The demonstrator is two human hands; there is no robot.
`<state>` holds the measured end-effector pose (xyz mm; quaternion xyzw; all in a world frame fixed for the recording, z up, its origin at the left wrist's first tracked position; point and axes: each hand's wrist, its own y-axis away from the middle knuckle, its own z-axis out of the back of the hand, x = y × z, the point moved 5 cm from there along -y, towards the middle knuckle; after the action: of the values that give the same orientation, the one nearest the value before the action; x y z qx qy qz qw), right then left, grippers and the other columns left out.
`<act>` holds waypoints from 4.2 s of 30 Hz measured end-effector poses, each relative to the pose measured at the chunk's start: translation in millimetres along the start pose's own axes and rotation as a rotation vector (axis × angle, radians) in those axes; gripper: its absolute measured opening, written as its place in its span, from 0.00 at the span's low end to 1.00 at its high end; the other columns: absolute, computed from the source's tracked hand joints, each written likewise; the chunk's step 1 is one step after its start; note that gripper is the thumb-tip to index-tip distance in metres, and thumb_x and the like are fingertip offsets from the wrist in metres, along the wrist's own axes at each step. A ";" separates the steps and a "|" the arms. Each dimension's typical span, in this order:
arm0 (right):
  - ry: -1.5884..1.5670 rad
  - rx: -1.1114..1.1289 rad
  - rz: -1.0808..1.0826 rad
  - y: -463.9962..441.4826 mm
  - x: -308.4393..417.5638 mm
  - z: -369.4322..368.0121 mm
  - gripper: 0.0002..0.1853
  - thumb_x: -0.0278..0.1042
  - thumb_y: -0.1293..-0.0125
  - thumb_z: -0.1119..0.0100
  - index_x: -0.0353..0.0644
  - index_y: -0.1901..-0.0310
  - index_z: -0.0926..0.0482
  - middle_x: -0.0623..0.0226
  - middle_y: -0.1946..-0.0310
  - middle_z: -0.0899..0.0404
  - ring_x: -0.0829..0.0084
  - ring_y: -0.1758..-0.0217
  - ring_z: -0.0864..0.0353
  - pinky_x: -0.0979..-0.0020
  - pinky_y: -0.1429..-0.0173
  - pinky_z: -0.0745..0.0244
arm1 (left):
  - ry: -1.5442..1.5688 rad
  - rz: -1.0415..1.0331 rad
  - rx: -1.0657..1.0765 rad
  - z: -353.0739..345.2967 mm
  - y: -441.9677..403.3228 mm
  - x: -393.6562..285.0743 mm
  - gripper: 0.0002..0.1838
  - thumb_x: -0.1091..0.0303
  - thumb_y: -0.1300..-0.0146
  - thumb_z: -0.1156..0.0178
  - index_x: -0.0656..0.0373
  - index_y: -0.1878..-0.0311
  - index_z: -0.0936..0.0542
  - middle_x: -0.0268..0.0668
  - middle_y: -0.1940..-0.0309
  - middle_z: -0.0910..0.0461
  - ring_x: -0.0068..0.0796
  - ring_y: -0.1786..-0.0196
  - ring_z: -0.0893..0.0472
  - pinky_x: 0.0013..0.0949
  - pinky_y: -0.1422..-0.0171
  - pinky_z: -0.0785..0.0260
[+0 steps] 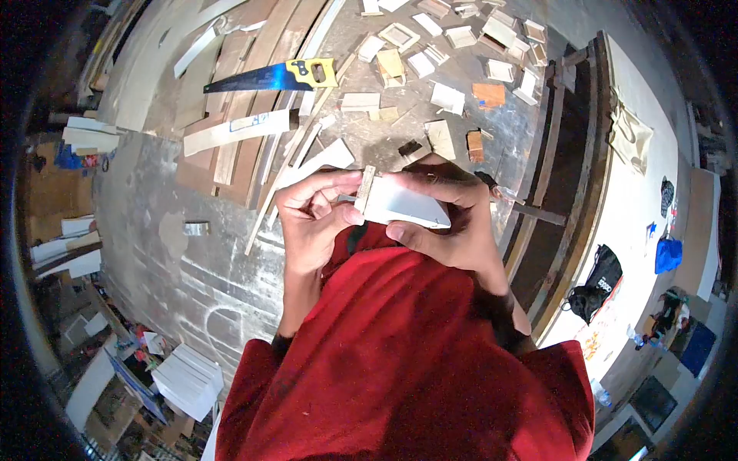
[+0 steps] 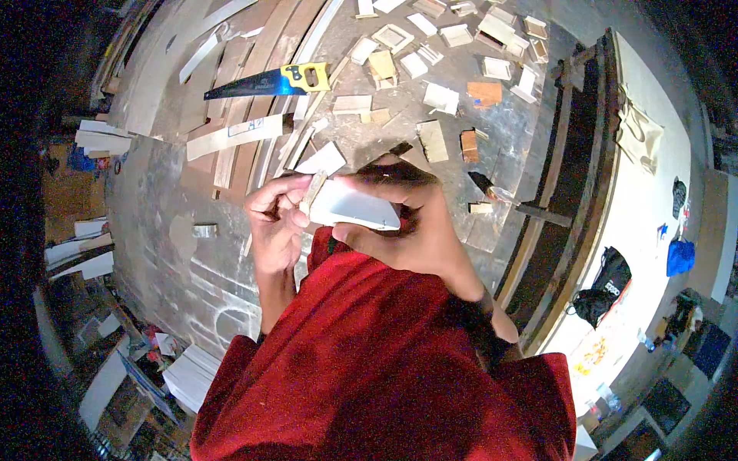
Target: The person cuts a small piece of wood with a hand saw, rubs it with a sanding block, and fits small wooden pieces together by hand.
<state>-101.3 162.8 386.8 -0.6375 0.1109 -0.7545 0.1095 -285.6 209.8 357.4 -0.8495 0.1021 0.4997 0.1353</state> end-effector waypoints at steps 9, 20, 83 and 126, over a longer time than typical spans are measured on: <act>-0.004 -0.017 -0.008 8.4 10.4 15.9 0.29 0.34 0.56 0.19 0.35 0.49 0.15 0.56 0.56 0.17 0.65 0.53 0.19 0.68 0.46 0.26 | -0.034 -0.045 -0.009 -9.2 2.0 7.8 0.15 0.76 0.55 0.22 0.69 0.64 0.15 0.48 0.57 0.16 0.31 0.56 0.16 0.32 0.49 0.23; -0.036 -0.044 0.010 15.8 17.4 30.4 0.29 0.34 0.56 0.20 0.33 0.50 0.16 0.55 0.60 0.15 0.65 0.55 0.19 0.68 0.49 0.25 | -0.132 -0.085 0.131 -34.5 -5.2 -8.9 0.11 0.72 0.47 0.25 0.69 0.66 0.16 0.52 0.56 0.17 0.33 0.55 0.17 0.32 0.50 0.23; -0.141 -0.135 -0.243 13.2 36.8 34.3 0.29 0.30 0.60 0.16 0.33 0.54 0.18 0.63 0.60 0.15 0.78 0.57 0.17 0.74 0.49 0.23 | -0.115 -0.123 0.317 -44.8 -17.3 -36.4 0.24 0.73 0.42 0.28 0.77 0.46 0.22 0.55 0.51 0.23 0.41 0.49 0.17 0.39 0.46 0.17; -0.224 -0.192 -0.566 9.5 -46.9 10.8 0.24 0.29 0.54 0.19 0.34 0.54 0.18 0.65 0.59 0.15 0.77 0.56 0.18 0.73 0.46 0.25 | -0.147 0.236 0.441 -0.5 -69.3 26.9 0.26 0.88 0.51 0.36 0.73 0.44 0.23 0.48 0.47 0.22 0.32 0.51 0.17 0.33 0.47 0.17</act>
<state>-82.8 167.9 341.6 -0.7296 -0.0129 -0.6661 -0.1541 -250.9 273.9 342.9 -0.7432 0.2967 0.5379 0.2650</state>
